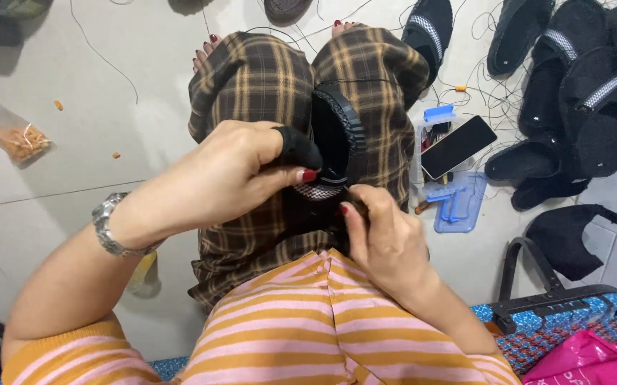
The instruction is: Hand-sewing the components of black sandals using a needle and thread while sitting on the floor.
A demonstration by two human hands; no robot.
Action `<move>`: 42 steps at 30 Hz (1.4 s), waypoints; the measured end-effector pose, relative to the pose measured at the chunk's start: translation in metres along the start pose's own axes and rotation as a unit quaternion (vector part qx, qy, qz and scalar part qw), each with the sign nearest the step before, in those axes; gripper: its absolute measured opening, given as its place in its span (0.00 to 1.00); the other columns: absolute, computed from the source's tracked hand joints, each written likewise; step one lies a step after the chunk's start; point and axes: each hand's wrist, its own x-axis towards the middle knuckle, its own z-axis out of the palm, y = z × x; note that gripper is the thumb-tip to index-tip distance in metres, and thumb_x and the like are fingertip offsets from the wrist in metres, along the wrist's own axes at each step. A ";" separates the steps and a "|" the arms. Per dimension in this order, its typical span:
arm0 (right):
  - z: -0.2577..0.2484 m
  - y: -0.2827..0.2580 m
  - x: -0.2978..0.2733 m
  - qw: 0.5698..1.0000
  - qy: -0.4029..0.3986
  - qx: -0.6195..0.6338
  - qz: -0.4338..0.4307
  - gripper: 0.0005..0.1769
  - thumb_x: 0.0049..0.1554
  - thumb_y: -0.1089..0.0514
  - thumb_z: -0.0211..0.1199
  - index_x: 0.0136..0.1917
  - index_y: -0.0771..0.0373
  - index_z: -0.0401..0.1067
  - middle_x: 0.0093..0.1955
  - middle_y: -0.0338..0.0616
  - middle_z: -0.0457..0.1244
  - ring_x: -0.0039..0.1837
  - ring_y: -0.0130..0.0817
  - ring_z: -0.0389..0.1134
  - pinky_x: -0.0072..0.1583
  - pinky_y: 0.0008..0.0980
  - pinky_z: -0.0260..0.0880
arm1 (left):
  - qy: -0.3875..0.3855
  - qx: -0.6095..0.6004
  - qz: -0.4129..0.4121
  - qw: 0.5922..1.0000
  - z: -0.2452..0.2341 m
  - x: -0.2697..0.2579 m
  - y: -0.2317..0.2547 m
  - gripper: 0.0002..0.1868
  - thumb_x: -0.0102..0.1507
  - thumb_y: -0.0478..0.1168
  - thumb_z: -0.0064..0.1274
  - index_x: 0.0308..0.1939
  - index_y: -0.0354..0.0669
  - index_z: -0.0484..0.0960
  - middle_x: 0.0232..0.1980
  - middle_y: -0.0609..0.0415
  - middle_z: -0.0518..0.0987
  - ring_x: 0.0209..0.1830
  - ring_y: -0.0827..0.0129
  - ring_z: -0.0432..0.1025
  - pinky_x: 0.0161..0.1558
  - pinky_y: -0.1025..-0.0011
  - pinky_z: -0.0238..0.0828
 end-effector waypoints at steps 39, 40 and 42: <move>-0.012 0.038 0.021 0.964 0.030 -0.196 -0.178 0.07 0.52 0.70 0.69 0.46 0.69 0.78 0.41 0.44 0.70 0.37 0.35 0.67 0.38 0.32 0.63 | 0.246 -0.132 0.002 0.960 0.045 -0.024 -0.017 0.11 0.62 0.24 0.57 0.47 0.32 0.84 0.39 0.55 0.77 0.28 0.76 0.65 0.29 0.81 0.61; -0.016 0.051 0.014 0.973 0.125 -0.142 -0.132 0.11 0.51 0.73 0.67 0.49 0.72 0.77 0.44 0.50 0.70 0.39 0.38 0.68 0.41 0.34 0.65 | 0.270 -0.073 0.037 0.959 0.042 -0.026 -0.023 0.11 0.61 0.23 0.58 0.47 0.31 0.84 0.40 0.51 0.78 0.27 0.74 0.66 0.29 0.80 0.63; -0.063 0.161 -0.003 0.969 0.217 -0.084 -0.084 0.14 0.49 0.75 0.65 0.51 0.76 0.76 0.47 0.56 0.71 0.41 0.41 0.69 0.43 0.36 0.68 | 0.294 -0.012 0.071 0.953 0.024 -0.046 -0.049 0.11 0.60 0.22 0.59 0.46 0.31 0.83 0.41 0.47 0.80 0.27 0.72 0.67 0.28 0.79 0.64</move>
